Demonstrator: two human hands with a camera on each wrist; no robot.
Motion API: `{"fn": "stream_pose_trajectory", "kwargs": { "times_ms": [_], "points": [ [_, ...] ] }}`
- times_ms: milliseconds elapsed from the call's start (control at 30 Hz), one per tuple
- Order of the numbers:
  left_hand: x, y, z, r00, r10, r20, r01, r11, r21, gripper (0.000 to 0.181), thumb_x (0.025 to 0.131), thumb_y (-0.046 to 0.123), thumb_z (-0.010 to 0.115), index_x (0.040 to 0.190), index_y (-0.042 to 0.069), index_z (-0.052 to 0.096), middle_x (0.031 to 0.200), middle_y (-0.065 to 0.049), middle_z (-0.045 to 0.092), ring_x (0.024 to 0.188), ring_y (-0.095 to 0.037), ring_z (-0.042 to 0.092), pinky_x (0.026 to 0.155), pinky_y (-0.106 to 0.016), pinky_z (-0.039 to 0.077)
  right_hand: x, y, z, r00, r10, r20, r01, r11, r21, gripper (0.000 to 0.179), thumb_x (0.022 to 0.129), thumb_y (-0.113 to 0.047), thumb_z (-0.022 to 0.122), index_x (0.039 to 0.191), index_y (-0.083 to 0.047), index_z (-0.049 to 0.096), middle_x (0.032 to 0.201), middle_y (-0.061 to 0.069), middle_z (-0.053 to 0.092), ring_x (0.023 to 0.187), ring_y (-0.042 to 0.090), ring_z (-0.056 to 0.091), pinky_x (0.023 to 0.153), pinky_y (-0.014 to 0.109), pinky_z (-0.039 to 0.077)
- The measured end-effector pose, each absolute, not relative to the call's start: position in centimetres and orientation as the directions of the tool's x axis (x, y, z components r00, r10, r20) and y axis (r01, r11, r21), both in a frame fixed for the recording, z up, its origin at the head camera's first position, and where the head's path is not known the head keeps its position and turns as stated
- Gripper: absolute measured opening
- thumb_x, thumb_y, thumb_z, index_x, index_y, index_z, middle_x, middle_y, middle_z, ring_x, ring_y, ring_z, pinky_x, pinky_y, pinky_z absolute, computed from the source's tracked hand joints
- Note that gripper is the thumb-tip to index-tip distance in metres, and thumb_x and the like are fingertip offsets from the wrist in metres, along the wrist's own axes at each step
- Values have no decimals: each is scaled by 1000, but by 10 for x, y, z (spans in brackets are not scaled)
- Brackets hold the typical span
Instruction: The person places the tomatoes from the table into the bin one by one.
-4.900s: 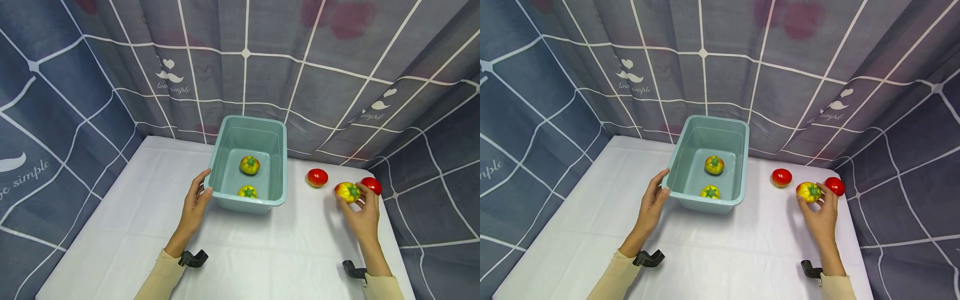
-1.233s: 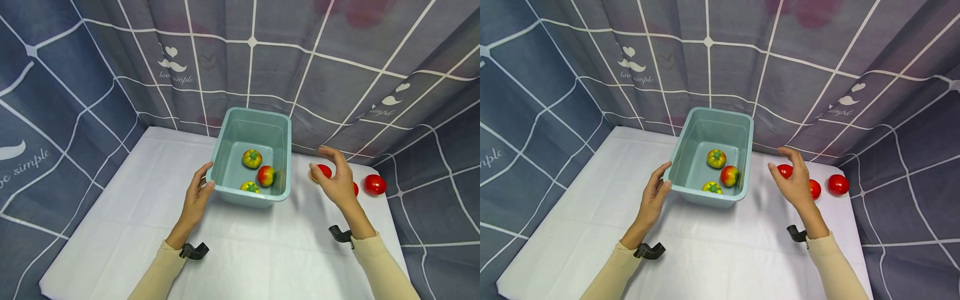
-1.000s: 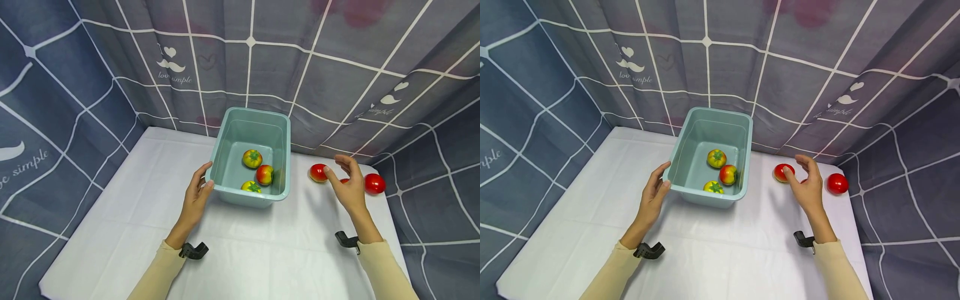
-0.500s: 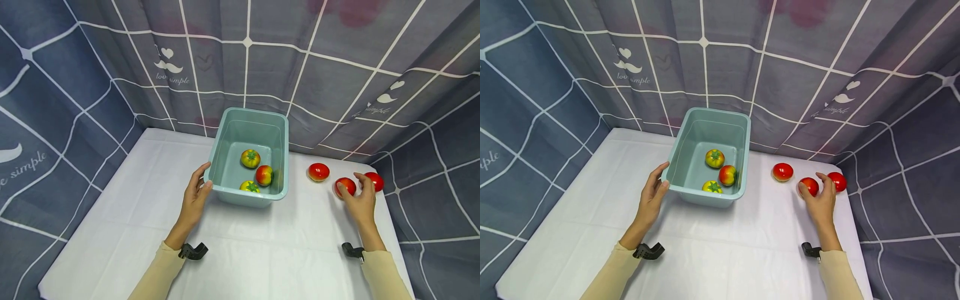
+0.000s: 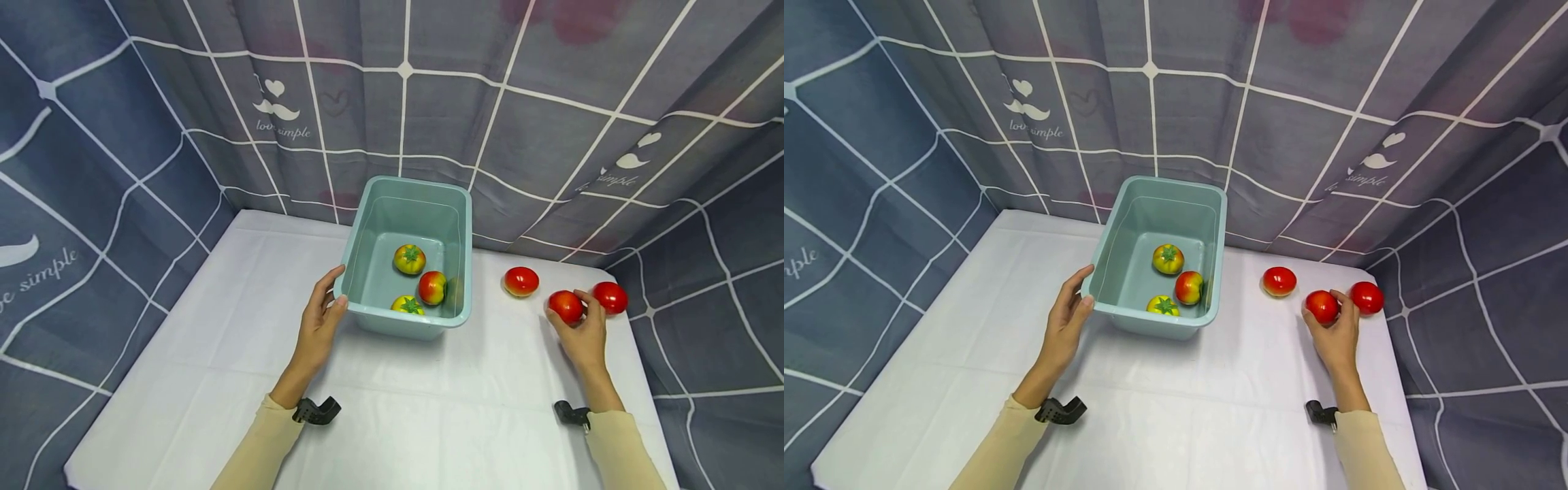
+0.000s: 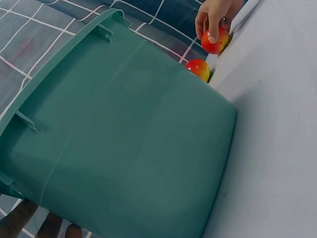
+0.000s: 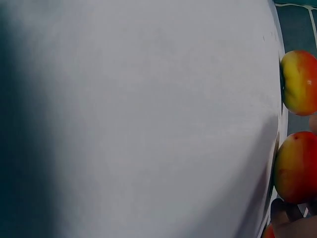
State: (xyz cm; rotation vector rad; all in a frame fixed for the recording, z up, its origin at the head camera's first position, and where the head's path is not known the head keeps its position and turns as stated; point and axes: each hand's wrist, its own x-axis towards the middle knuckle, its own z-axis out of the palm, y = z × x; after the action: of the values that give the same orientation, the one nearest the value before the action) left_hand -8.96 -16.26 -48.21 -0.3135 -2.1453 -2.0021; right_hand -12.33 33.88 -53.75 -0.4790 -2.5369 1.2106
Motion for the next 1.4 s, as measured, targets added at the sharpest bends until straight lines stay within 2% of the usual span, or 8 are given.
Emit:
{"fn": "stream_pose_trajectory", "kwargs": {
  "times_ms": [267,500,567,833,967,1167,1233,1400],
  "points": [
    [-90,-162,-483,-957,23,290,291,63,955,56,112,9,54,165,24,42,171,1,41,141,-27,57,104,-17,50,-125,340,-540,-889,443,116,190,588,-786,74,95,-17,79,159,-6,43,155,29,43,143,51,50,121,67,43],
    [-91,-163,-484,-957,23,289,290,62,955,56,112,9,54,165,24,43,170,1,41,139,-19,58,104,-18,50,-125,340,-538,-883,460,96,210,570,-795,74,95,-17,79,158,-7,43,156,27,43,144,49,50,120,67,43],
    [-91,-163,-484,-957,24,290,291,62,955,56,112,9,54,165,25,43,170,1,41,140,-20,58,104,-18,50,-126,340,-537,-881,464,96,212,568,-795,73,95,-17,79,158,-8,43,157,26,43,145,48,50,120,67,43],
    [-91,-163,-484,-957,22,289,290,62,955,56,113,9,54,165,24,43,171,1,40,143,-35,55,105,-17,49,-126,334,-527,-880,462,108,200,566,-800,74,96,-18,78,160,-10,42,160,22,42,148,45,48,123,63,42],
    [-91,-163,-484,-957,20,290,290,68,955,56,112,9,54,165,25,42,171,1,41,142,-36,55,105,-17,49,-127,328,-520,-878,451,162,142,568,-810,71,94,-17,81,156,-10,48,156,18,47,146,41,53,124,52,46],
    [-90,-164,-484,-956,19,294,295,67,953,56,113,9,54,165,24,43,171,0,41,142,-30,57,105,-18,50,-128,315,-508,-871,435,229,72,573,-816,69,91,-16,84,153,-14,54,150,14,53,138,35,58,112,20,51],
    [-90,-164,-485,-955,22,295,296,68,953,56,113,8,53,165,24,42,171,-1,41,142,-25,57,105,-17,50,-129,311,-502,-867,430,252,47,574,-818,69,91,-16,84,153,-15,54,150,12,54,137,34,58,110,16,50],
    [-91,-164,-486,-953,27,302,303,60,951,56,113,7,53,166,21,42,171,-4,40,139,-11,57,105,-17,50,-131,300,-485,-860,404,313,-34,565,-824,68,91,-15,86,152,-17,55,151,8,56,137,30,59,110,15,50]
  ]
}}
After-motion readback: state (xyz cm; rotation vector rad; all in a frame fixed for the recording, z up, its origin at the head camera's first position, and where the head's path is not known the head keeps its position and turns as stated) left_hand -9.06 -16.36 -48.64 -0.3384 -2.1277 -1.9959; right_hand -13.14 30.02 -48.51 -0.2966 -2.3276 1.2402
